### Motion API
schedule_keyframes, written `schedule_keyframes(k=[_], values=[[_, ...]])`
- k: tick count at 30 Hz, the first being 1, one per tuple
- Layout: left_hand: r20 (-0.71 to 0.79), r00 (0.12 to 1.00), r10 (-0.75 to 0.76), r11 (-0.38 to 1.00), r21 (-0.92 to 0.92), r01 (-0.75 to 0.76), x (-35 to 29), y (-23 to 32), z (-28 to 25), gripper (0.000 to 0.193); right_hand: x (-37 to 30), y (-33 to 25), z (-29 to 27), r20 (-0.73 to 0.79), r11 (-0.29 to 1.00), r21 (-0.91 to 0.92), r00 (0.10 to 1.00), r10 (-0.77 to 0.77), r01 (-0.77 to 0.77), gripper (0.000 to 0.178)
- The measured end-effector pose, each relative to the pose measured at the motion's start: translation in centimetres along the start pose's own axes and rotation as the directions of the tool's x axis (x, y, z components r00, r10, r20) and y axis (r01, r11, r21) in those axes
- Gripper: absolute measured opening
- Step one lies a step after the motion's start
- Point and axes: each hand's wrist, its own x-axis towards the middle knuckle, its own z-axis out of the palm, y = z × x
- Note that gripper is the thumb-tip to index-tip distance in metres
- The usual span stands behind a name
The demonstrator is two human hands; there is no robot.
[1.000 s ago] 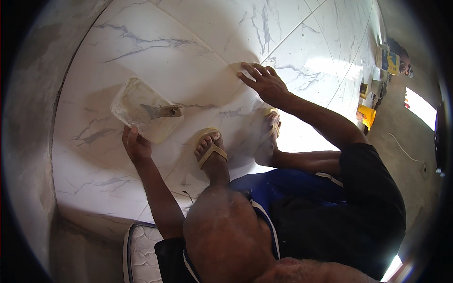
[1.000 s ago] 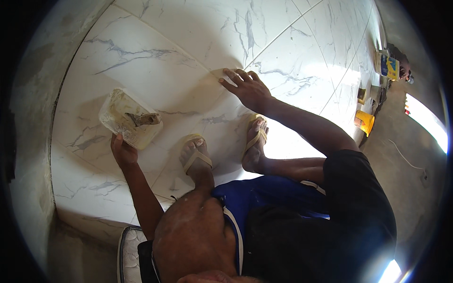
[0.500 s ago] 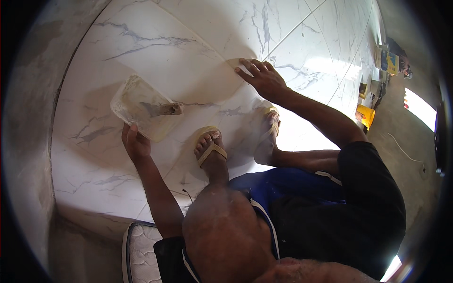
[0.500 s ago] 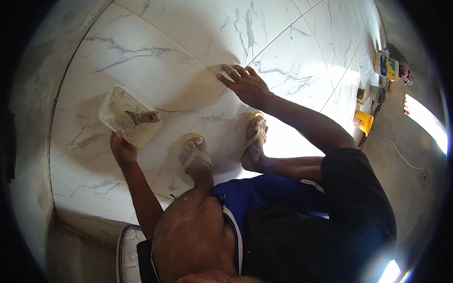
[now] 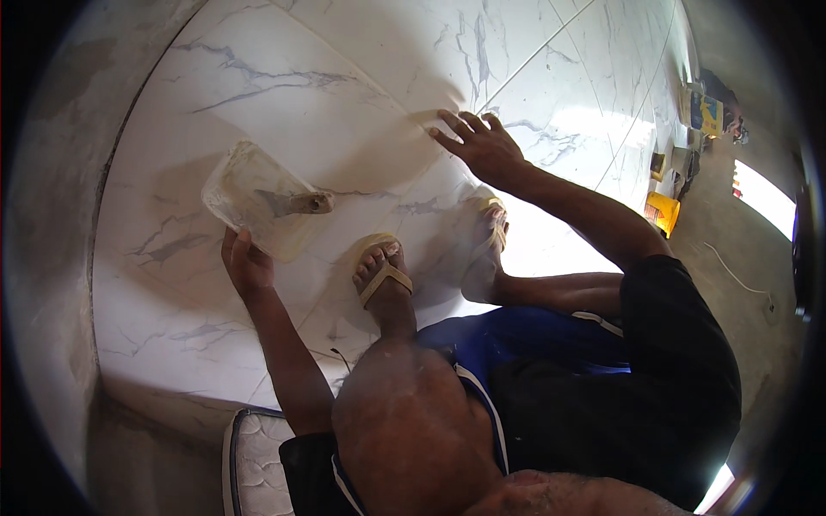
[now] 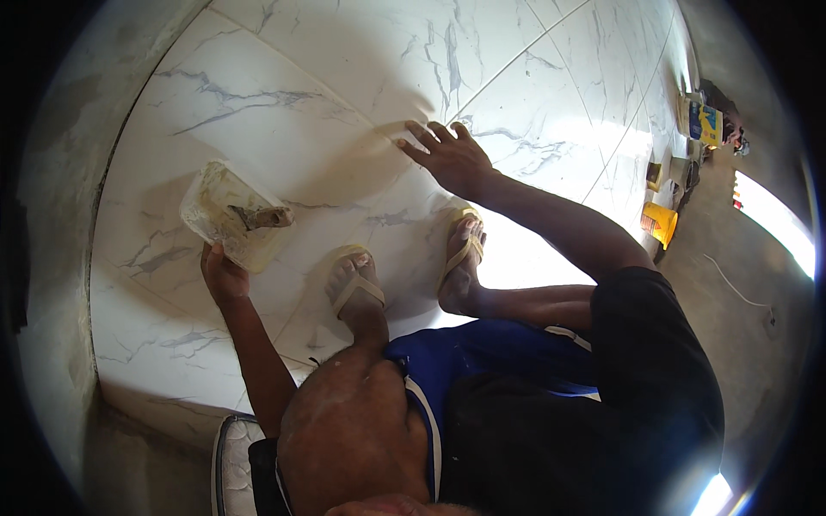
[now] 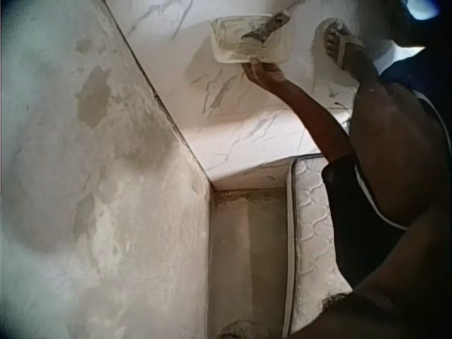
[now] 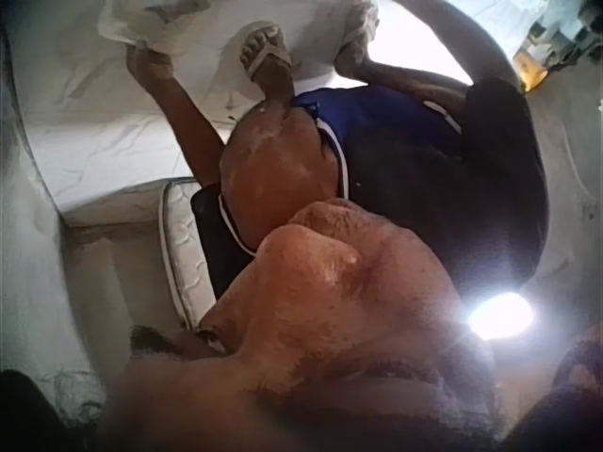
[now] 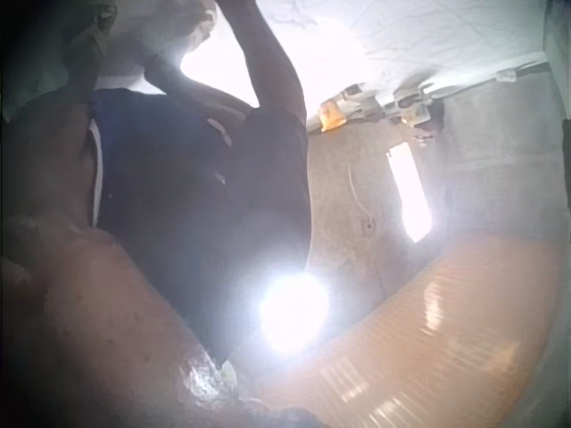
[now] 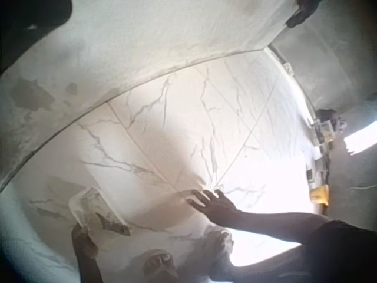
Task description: The person scoops paste from a plastic container and applies it onto wall tile joints using a putty knife, then smooths the seams by hand.
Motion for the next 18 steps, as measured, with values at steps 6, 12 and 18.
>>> schedule_keyframes(k=[6, 12, 18], values=[[0.025, 1.0, 0.019, 1.0, 0.003, -0.019, 0.2, 0.1, 0.0, 0.062, 3.5, -0.6, -1.5, -0.079, 0.996, 0.081, 0.996, 0.037, -0.031, 0.057], [0.001, 1.0, -0.005, 1.0, -0.001, 0.005, 0.3, -0.1, -0.4, 0.062, 0.3, -0.2, 0.8, -0.053, 0.999, 0.033, 0.999, 0.011, -0.009, 0.057], [0.019, 1.0, -0.011, 1.0, 0.028, 0.011, 0.1, 0.2, -0.4, 0.066, 1.3, -0.1, -0.1, -0.037, 0.991, 0.134, 0.999, -0.011, 0.016, 0.061]])
